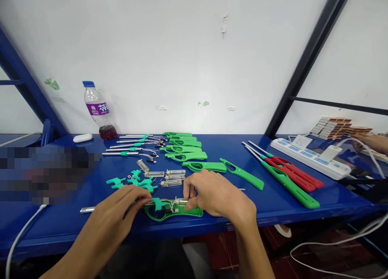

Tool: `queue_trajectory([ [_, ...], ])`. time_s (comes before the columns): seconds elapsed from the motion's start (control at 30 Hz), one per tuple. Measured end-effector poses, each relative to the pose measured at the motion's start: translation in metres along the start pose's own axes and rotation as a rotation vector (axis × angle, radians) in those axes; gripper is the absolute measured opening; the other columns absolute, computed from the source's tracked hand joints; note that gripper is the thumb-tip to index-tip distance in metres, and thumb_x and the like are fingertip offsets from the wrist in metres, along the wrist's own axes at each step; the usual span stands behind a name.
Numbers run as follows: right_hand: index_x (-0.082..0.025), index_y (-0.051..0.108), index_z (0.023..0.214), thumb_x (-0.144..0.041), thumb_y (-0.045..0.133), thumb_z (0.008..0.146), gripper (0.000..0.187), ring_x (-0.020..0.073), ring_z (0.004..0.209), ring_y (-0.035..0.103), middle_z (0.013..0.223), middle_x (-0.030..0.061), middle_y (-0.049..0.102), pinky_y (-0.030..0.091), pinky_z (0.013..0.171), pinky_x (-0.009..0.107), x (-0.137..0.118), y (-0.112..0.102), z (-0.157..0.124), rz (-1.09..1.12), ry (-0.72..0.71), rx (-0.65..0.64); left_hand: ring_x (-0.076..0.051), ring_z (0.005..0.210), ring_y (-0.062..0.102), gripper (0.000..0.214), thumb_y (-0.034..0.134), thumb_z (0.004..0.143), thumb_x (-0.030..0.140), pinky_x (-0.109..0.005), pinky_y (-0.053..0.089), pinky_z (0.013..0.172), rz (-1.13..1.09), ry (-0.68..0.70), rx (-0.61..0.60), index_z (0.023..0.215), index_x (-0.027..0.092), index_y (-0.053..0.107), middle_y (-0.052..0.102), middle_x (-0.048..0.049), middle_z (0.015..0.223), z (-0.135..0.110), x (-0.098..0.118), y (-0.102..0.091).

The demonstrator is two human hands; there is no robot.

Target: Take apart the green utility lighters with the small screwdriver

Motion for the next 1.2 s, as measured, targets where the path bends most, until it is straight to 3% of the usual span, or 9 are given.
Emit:
queue_trajectory([
  [0.17, -0.025, 0.073, 0.086, -0.027, 0.084, 0.080, 0.012, 0.0184, 0.087, 0.064, 0.088, -0.0039, 0.074, 0.035, 0.067, 0.027, -0.001, 0.000, -0.001, 0.006, 0.002, 0.023, -0.025, 0.085, 0.073, 0.030, 0.046, 0.106, 0.040, -0.034, 0.053, 0.076, 0.105, -0.148, 0.028, 0.097, 0.025, 0.071, 0.077, -0.0031, 0.093, 0.002, -0.040, -0.031],
  [0.27, -0.024, 0.073, 0.084, -0.027, 0.084, 0.081, 0.011, 0.0182, 0.085, 0.064, 0.087, -0.0034, 0.074, 0.036, 0.066, 0.027, -0.002, 0.000, -0.001, 0.018, -0.004, 0.027, -0.028, 0.083, 0.074, 0.031, 0.047, 0.102, 0.043, -0.036, 0.053, 0.072, 0.164, -0.252, -0.057, 0.097, 0.027, 0.073, 0.079, -0.0056, 0.095, -0.002, -0.061, -0.041],
  [0.37, -0.024, 0.073, 0.084, -0.026, 0.084, 0.081, 0.011, 0.0179, 0.083, 0.064, 0.085, -0.0034, 0.074, 0.037, 0.066, 0.027, -0.004, 0.000, -0.001, 0.031, -0.012, 0.025, -0.029, 0.078, 0.074, 0.030, 0.047, 0.099, 0.039, -0.036, 0.051, 0.065, 0.173, -0.278, -0.138, 0.092, 0.028, 0.074, 0.079, -0.0059, 0.092, -0.005, -0.066, -0.041],
  [0.63, -0.023, 0.073, 0.083, -0.023, 0.083, 0.083, 0.010, 0.0163, 0.079, 0.064, 0.083, -0.0044, 0.074, 0.036, 0.064, 0.027, -0.006, 0.000, 0.000, 0.009, -0.039, 0.025, -0.029, 0.077, 0.074, 0.033, 0.041, 0.100, 0.027, -0.034, 0.050, 0.058, 0.293, -0.267, -0.230, 0.091, 0.025, 0.073, 0.076, -0.0074, 0.091, -0.007, -0.057, -0.027],
  [0.73, -0.023, 0.074, 0.082, -0.024, 0.082, 0.085, 0.009, 0.0165, 0.081, 0.064, 0.082, -0.0044, 0.074, 0.035, 0.066, 0.027, -0.009, 0.000, -0.002, -0.022, -0.076, 0.052, -0.029, 0.080, 0.072, 0.034, 0.041, 0.104, 0.030, -0.036, 0.052, 0.060, 0.302, -0.195, -0.125, 0.097, 0.024, 0.074, 0.075, -0.0083, 0.097, -0.004, -0.041, -0.026],
  [0.93, -0.025, 0.072, 0.088, -0.027, 0.078, 0.090, 0.007, 0.0183, 0.084, 0.064, 0.087, -0.0031, 0.074, 0.035, 0.066, 0.028, -0.015, -0.004, -0.009, -0.042, -0.063, 0.124, -0.024, 0.100, 0.067, 0.023, 0.051, 0.107, 0.024, -0.041, 0.054, 0.092, -0.028, 0.048, 0.010, 0.119, 0.026, 0.070, 0.073, -0.0045, 0.111, 0.001, 0.009, -0.004],
  [1.03, -0.025, 0.070, 0.093, -0.033, 0.076, 0.093, 0.010, 0.0207, 0.087, 0.064, 0.091, -0.0010, 0.074, 0.037, 0.069, 0.029, -0.020, -0.005, -0.013, -0.072, -0.075, 0.161, -0.023, 0.102, 0.065, 0.025, 0.054, 0.106, 0.018, -0.041, 0.054, 0.093, -0.101, 0.076, 0.044, 0.125, 0.025, 0.067, 0.071, -0.0053, 0.114, -0.001, 0.016, 0.006],
  [1.2, -0.026, 0.068, 0.094, -0.033, 0.073, 0.096, 0.009, 0.0205, 0.088, 0.065, 0.090, -0.0019, 0.074, 0.038, 0.072, 0.029, -0.027, -0.006, -0.018, -0.065, -0.150, 0.187, -0.020, 0.094, 0.065, 0.021, 0.056, 0.105, 0.013, -0.037, 0.054, 0.088, -0.141, 0.077, 0.113, 0.119, 0.023, 0.066, 0.070, -0.0040, 0.105, -0.004, 0.011, 0.009],
])
Point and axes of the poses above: each hand's wrist, its own z-axis towards the middle knuckle, its own y-axis out of the palm, x = y × z, the point moved 4 cm from there along z, towards the middle knuckle
